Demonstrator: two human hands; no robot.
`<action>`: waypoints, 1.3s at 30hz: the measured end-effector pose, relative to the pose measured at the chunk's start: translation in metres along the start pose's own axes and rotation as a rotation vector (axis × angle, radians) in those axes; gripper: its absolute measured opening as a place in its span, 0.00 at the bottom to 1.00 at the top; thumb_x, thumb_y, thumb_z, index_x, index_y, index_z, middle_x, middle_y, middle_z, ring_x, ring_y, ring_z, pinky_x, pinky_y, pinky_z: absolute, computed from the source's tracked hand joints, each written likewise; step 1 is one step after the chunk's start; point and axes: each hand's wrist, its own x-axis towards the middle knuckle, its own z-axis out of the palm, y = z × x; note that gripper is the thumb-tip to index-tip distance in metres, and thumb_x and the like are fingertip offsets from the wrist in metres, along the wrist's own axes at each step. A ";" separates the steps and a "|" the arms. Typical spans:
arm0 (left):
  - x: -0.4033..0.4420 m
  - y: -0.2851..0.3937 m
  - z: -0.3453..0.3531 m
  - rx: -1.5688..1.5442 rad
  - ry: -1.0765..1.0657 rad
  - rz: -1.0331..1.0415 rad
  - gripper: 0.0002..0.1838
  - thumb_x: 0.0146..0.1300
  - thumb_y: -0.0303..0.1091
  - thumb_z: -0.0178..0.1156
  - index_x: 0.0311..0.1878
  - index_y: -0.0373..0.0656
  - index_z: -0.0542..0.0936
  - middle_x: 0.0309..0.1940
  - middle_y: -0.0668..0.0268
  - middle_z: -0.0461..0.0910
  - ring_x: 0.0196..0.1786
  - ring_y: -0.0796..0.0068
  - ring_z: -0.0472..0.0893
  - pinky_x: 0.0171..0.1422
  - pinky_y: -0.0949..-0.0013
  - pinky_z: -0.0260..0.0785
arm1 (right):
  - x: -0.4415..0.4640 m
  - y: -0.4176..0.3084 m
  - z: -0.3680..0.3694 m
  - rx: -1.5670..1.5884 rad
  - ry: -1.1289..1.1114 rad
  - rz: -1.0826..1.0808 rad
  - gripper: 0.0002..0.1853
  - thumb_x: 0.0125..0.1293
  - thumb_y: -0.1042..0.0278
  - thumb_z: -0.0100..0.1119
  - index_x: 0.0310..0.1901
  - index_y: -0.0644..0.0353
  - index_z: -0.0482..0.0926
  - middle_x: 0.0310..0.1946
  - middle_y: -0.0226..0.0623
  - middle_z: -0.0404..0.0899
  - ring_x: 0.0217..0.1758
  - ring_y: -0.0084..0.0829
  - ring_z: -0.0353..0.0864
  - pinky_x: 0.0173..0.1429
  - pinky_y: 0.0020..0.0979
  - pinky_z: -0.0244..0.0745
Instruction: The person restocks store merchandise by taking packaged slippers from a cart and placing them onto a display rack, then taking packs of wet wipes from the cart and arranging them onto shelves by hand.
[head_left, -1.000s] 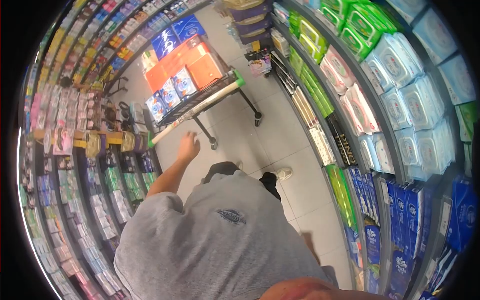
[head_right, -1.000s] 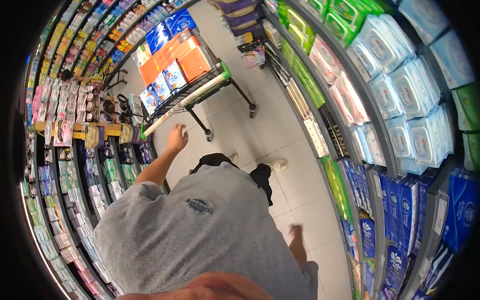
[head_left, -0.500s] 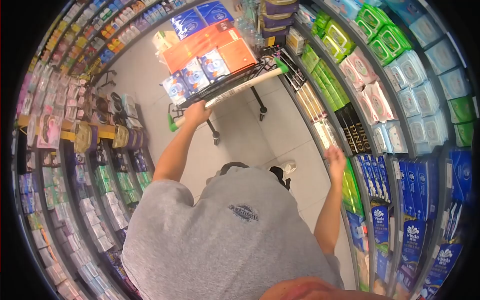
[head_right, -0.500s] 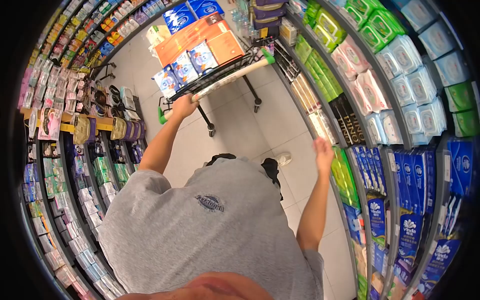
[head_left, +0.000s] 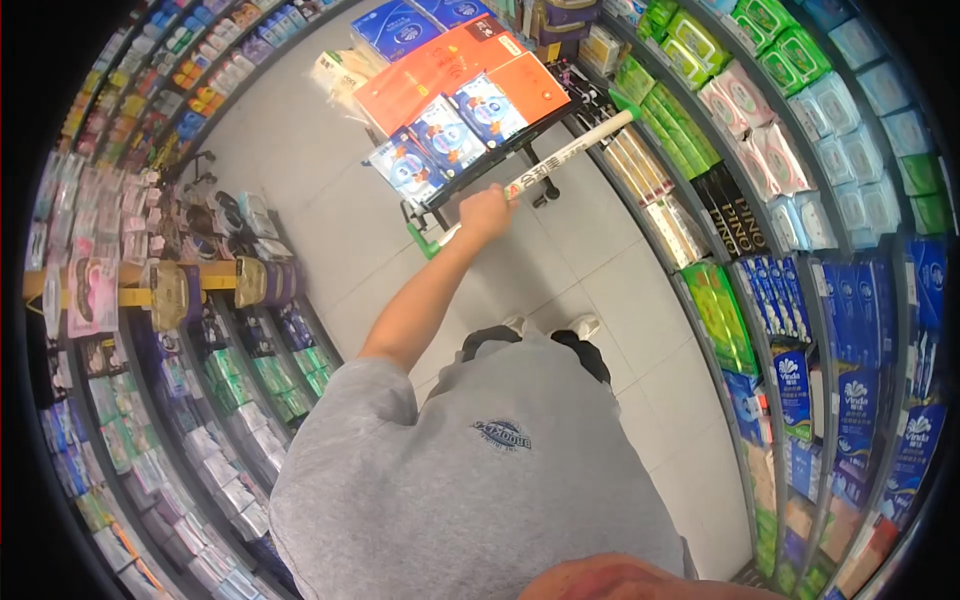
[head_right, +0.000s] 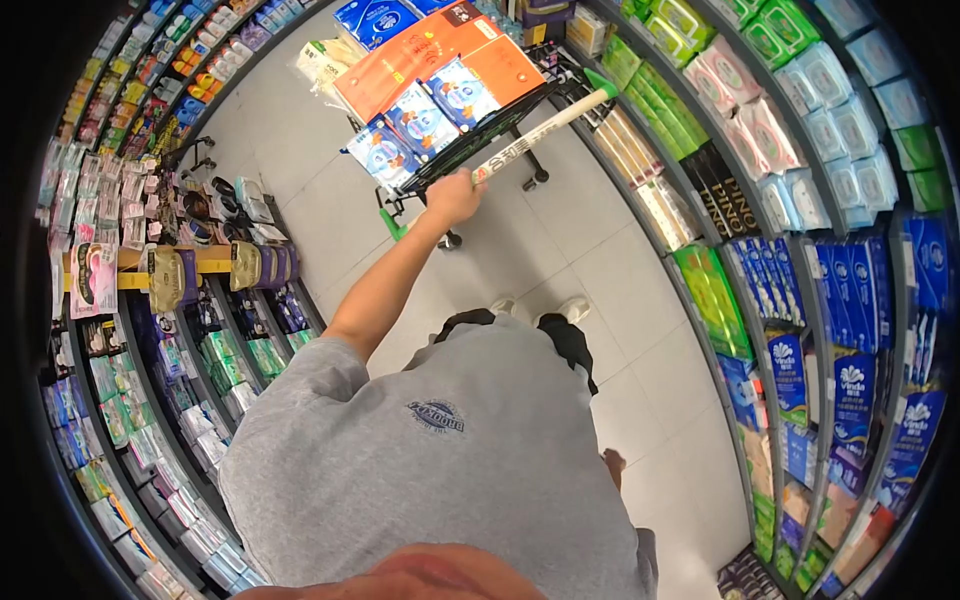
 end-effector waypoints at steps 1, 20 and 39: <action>-0.005 0.004 0.002 -0.028 -0.002 0.025 0.22 0.64 0.52 0.55 0.40 0.38 0.74 0.31 0.49 0.82 0.38 0.48 0.83 0.43 0.50 0.73 | -0.009 -0.009 0.005 0.080 -0.003 -0.016 0.11 0.61 0.65 0.55 0.43 0.61 0.74 0.29 0.43 0.79 0.31 0.42 0.82 0.33 0.40 0.76; -0.081 0.017 0.024 -0.553 0.130 0.407 0.18 0.59 0.36 0.62 0.51 0.38 0.79 0.40 0.52 0.82 0.42 0.52 0.82 0.49 0.57 0.74 | -0.296 -0.259 0.268 -0.354 -0.770 -1.140 0.23 0.63 0.63 0.60 0.57 0.66 0.73 0.35 0.41 0.82 0.36 0.27 0.82 0.42 0.28 0.76; -0.003 -0.132 0.000 -0.997 0.125 -0.307 0.29 0.47 0.34 0.75 0.50 0.28 0.76 0.36 0.59 0.83 0.36 0.71 0.81 0.41 0.70 0.73 | -0.400 -0.281 0.269 -0.281 -0.169 -1.892 0.20 0.57 0.73 0.62 0.53 0.61 0.76 0.54 0.47 0.74 0.57 0.48 0.74 0.59 0.41 0.71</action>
